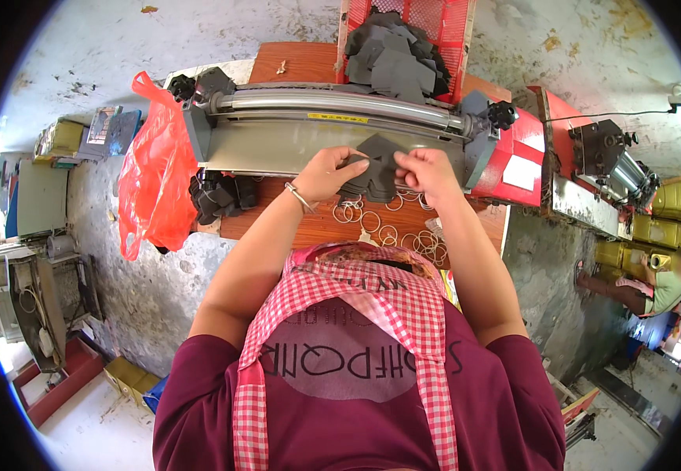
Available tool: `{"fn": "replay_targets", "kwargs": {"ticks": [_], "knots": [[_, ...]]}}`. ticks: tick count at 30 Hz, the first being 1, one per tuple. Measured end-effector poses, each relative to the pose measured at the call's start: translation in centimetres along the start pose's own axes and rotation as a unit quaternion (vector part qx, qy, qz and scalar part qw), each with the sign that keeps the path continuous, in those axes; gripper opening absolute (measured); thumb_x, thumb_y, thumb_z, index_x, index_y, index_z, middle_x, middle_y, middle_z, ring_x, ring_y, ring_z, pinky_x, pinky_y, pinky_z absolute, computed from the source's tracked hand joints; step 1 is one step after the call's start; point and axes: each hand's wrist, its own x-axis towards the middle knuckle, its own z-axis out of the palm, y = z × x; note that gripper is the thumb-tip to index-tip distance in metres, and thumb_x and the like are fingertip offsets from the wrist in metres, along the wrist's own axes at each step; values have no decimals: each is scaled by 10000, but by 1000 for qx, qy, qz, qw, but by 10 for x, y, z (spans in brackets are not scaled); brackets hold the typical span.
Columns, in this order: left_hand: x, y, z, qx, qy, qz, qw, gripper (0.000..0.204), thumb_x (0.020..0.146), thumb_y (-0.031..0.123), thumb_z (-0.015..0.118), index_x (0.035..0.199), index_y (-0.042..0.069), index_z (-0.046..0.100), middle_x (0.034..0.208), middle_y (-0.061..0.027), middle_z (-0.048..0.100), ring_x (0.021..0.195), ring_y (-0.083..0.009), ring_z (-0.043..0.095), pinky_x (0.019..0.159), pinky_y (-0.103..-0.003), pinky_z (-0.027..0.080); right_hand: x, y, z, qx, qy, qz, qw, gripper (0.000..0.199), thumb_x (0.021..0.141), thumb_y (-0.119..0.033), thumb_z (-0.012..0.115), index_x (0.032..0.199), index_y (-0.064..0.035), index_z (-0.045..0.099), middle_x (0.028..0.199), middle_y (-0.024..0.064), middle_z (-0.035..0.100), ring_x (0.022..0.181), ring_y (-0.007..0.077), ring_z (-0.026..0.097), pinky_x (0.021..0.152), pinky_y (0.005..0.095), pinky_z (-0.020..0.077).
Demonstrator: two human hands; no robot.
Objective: Applying adhesive or coating to small grey shoe component pieces using a roller machine.
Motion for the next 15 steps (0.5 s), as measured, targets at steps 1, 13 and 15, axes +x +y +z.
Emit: {"fn": "replay_targets", "kwargs": {"ticks": [1, 13, 15], "knots": [[-1, -3, 2, -144, -8, 6, 989, 233, 919, 202, 572, 999, -16, 596, 646, -23, 596, 553, -43, 518, 468, -213, 398, 3, -1, 0, 1, 0, 0, 1000, 251, 840, -238, 684, 802, -1, 612, 704, 95, 635, 462, 73, 498, 392, 197, 334], [1, 0, -4, -109, 1, 11, 994, 290, 889, 220, 606, 987, -53, 605, 742, -109, 655, 653, -100, 586, 602, -273, 477, 11, 2, -1, 32, 84, -46, 995, 312, 890, -295, 608, 850, 13, 614, 730, 85, 645, 470, 91, 525, 385, 207, 361], [4, -6, -6, -88, 6, 20, 996, 287, 886, 213, 611, 983, -57, 602, 752, -108, 656, 659, -101, 588, 609, -273, 479, 5, -6, 6, 124, 128, -30, 984, 278, 879, -261, 627, 830, 12, 614, 710, 84, 641, 469, 92, 530, 388, 211, 369]]}}
